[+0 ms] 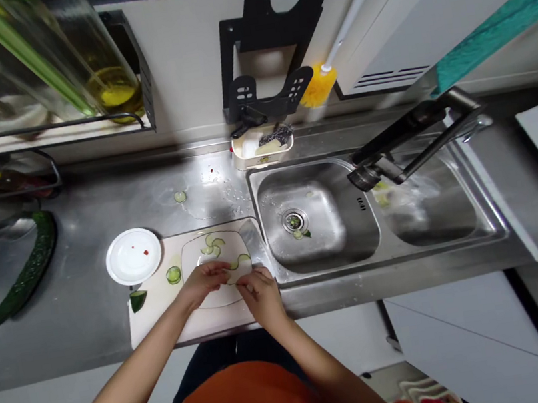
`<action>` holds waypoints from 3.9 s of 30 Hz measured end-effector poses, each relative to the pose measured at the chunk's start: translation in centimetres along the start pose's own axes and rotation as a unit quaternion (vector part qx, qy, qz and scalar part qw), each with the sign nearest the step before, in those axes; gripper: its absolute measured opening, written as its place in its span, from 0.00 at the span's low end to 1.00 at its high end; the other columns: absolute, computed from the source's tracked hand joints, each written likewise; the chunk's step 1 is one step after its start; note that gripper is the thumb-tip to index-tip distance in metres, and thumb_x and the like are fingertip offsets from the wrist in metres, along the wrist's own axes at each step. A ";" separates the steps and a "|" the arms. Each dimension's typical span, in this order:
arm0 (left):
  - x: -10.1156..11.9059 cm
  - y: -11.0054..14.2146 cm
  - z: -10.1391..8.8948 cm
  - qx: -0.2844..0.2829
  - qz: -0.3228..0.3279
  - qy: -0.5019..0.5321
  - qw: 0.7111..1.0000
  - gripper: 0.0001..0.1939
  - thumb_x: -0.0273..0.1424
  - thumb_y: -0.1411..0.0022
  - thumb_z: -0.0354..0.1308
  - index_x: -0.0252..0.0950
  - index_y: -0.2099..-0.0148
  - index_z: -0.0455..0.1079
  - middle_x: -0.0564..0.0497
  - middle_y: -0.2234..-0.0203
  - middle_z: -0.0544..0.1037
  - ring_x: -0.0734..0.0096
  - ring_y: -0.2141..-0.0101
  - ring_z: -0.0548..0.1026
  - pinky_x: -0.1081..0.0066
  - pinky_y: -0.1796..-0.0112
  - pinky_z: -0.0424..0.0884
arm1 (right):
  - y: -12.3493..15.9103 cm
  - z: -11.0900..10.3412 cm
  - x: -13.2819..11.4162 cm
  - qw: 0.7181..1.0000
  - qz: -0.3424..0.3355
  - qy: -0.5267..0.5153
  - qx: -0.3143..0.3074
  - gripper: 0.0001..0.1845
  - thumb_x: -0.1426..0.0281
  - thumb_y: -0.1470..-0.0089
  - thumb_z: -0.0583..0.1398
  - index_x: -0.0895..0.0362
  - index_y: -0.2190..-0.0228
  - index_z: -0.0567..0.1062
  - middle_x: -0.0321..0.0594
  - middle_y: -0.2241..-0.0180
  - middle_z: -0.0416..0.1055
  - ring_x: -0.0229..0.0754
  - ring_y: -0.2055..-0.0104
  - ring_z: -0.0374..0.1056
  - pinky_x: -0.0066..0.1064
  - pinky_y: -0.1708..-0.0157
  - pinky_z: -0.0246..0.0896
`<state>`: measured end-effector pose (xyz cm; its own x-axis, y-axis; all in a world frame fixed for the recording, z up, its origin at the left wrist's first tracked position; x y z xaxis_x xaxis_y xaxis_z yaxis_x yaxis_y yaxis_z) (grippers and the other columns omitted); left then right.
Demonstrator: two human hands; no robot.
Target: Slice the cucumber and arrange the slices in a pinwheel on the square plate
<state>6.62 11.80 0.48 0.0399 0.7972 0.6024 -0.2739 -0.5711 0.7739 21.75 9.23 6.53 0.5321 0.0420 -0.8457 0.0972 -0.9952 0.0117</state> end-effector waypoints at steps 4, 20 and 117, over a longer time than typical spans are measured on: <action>1.1 -0.5 0.2 0.019 0.099 -0.045 0.994 0.17 0.32 0.53 0.65 0.34 0.58 0.74 0.53 0.75 0.74 0.75 0.73 0.70 0.73 0.69 0.64 | 0.1 0.1 1.5 0.996 0.079 -0.023 0.021 0.04 0.72 0.48 0.59 0.54 0.71 0.75 0.37 0.72 0.70 0.41 0.65 0.65 0.31 0.64 0.60; 4.2 -0.6 2.1 0.158 0.435 -0.417 0.782 0.09 0.26 0.39 0.54 0.35 0.56 0.72 0.49 0.68 0.78 0.65 0.64 0.69 0.64 0.59 0.66 | -1.4 0.8 2.2 0.989 0.083 0.115 0.038 0.09 0.72 0.46 0.57 0.53 0.67 0.78 0.39 0.70 0.74 0.43 0.62 0.63 0.30 0.63 0.56; 3.6 -1.0 2.4 0.278 0.410 -0.537 0.682 0.07 0.34 0.38 0.56 0.40 0.61 0.75 0.48 0.67 0.76 0.60 0.60 0.66 0.62 0.61 0.56 | -2.6 1.9 1.0 0.929 0.129 0.346 -0.033 0.05 0.70 0.43 0.57 0.54 0.68 0.73 0.40 0.68 0.72 0.46 0.58 0.56 0.35 0.70 0.37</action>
<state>9.36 14.78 2.36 0.8556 -0.2697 0.4418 -0.2334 -0.9629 -0.1358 20.45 11.72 4.62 0.9554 -0.1286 -0.2658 -0.0703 -0.9734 0.2181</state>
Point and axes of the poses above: each hand's wrist, its own y-axis away from the middle knuckle, its own z-axis out of the palm, x = y × z, the point moved 7 cm from there along -y, towards the middle knuckle
